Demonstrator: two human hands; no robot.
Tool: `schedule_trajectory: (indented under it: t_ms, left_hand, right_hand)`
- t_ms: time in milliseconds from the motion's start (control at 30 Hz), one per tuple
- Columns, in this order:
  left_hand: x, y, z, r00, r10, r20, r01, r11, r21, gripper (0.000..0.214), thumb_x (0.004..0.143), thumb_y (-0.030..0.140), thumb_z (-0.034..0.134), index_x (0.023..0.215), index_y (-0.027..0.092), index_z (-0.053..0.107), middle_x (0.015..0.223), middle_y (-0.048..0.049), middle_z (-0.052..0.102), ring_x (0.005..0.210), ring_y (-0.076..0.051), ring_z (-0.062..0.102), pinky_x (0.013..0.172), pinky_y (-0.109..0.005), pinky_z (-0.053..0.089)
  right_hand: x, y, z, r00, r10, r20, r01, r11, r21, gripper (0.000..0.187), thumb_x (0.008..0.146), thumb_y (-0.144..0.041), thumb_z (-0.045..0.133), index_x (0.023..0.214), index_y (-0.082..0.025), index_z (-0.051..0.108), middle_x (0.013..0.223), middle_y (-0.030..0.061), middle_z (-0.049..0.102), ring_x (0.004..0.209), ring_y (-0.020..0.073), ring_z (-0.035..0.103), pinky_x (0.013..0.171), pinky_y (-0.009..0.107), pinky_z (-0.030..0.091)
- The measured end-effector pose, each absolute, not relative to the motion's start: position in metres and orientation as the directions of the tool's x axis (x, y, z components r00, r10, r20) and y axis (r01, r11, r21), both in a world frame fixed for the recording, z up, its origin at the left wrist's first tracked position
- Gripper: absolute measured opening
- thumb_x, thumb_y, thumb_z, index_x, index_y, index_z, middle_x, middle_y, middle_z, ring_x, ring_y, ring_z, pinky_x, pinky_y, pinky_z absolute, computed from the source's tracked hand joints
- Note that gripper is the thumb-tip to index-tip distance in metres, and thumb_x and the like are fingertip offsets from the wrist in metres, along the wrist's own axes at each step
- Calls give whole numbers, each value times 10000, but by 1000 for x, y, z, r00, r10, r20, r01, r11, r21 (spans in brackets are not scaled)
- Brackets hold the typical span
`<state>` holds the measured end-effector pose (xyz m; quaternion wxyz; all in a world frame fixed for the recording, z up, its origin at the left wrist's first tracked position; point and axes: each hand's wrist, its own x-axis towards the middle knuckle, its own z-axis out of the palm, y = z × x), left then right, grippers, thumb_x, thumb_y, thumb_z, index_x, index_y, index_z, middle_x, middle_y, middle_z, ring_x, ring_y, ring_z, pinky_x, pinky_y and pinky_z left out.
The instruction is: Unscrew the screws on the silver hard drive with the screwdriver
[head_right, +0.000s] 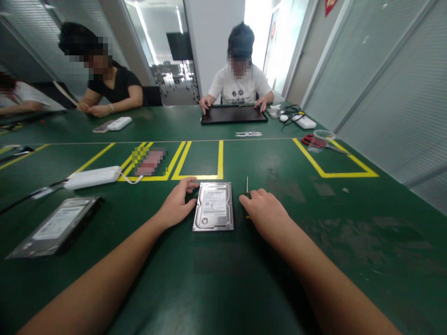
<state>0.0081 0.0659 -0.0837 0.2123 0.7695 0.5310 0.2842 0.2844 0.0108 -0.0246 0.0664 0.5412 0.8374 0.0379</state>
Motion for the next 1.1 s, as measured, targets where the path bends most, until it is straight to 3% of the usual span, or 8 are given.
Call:
schedule_trajectory:
  t_ms: [167,333,433,533,633,833,1100]
  left_hand:
    - [5,71,-82,392,904,171,629,-399,668,716,786,143,548,1462,199,320,1418,-137,551,1275,-303,544,1110,-526,374]
    - [3,74,-82,425,894,143,603,-398,691,743,774,136,544,1473,206,300,1427,-139,538,1317,-305,512,1147,-542,319]
    - [2,75,-82,406,901,152,575,-382,724,756,727,80,509,1447,199,312,1374,-125,565,1247,-265,548,1119,-492,368]
    - [1,75,-81,373,911,175,539,-366,759,738,666,38,458,1382,181,348,1258,-100,608,1132,-210,576,1069,-420,420]
    - [1,76,-82,309,934,180,519,-324,791,672,646,32,421,1301,176,388,1135,-70,650,1051,-182,594,1021,-378,443]
    - [-5,82,-85,162,977,135,477,-198,856,450,707,89,393,1134,209,466,842,5,710,844,-179,667,833,-327,490]
    - [-16,82,-81,124,987,97,567,-151,810,369,701,101,392,1007,215,563,631,43,684,702,-191,683,729,-309,471]
  right_hand:
    - [283,11,-18,-381,919,-100,901,393,184,342,888,-58,541,1185,-200,631,1024,106,675,944,266,638,774,351,465]
    - [270,8,-10,-333,943,-1,925,327,196,269,879,-69,505,1101,-166,623,1007,119,643,915,258,616,727,330,448]
    - [252,4,-3,-307,949,66,949,301,89,235,941,-181,491,1148,-147,597,1083,139,614,959,257,600,757,331,464]
    - [234,1,1,-314,947,70,946,318,-60,362,954,-324,537,1262,-133,547,1163,152,589,1036,265,584,845,347,478]
    - [220,-1,1,-297,954,42,945,300,-129,511,942,-446,552,1327,-113,507,1181,174,582,1063,286,577,880,376,482]
    - [203,-2,-5,-263,965,-19,958,259,-119,867,867,-721,470,1513,-161,327,1242,231,544,1063,374,581,823,463,496]
    - [185,-13,-12,-316,948,-46,947,311,-83,877,746,-830,521,1371,-216,487,1309,254,491,1077,422,559,804,539,491]
